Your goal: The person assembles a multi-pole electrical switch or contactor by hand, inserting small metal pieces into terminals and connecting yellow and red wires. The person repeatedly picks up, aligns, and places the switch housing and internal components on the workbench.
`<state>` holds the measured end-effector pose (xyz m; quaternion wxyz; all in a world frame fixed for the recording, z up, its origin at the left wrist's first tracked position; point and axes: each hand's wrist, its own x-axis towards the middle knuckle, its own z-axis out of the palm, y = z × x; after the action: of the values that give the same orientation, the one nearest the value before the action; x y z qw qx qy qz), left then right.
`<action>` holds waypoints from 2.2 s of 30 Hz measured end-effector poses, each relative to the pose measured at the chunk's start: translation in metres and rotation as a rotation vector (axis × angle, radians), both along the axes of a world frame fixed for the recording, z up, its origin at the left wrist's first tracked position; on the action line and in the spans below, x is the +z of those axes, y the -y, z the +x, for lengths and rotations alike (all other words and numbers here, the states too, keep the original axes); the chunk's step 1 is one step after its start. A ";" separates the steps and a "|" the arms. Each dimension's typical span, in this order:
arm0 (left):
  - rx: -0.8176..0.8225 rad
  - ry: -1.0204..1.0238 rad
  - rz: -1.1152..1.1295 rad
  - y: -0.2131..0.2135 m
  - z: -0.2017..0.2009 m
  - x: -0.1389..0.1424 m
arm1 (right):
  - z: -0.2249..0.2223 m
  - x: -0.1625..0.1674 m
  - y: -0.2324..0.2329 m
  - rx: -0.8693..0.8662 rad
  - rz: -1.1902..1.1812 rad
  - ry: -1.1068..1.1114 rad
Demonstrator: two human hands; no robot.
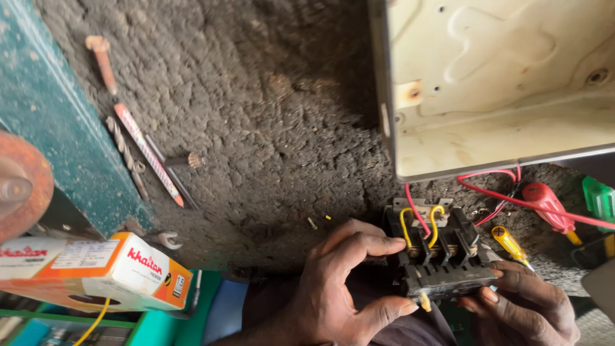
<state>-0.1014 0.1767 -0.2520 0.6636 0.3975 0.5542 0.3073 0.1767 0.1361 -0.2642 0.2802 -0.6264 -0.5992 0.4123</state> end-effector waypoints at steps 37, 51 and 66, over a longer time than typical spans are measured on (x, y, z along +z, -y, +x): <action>-0.164 -0.489 0.413 0.040 0.021 0.043 | 0.022 0.027 0.019 0.274 0.573 -0.222; -0.222 -0.534 0.524 0.078 0.026 0.061 | 0.035 0.043 0.063 0.125 0.632 -0.150; -0.404 -0.220 0.530 0.152 0.034 0.097 | 0.017 0.087 0.132 0.132 0.680 0.156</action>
<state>-0.0671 0.0244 -0.1549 0.5211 0.6884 0.4336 0.2582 0.1940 0.0041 -0.1774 0.3988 -0.4869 -0.7610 0.1576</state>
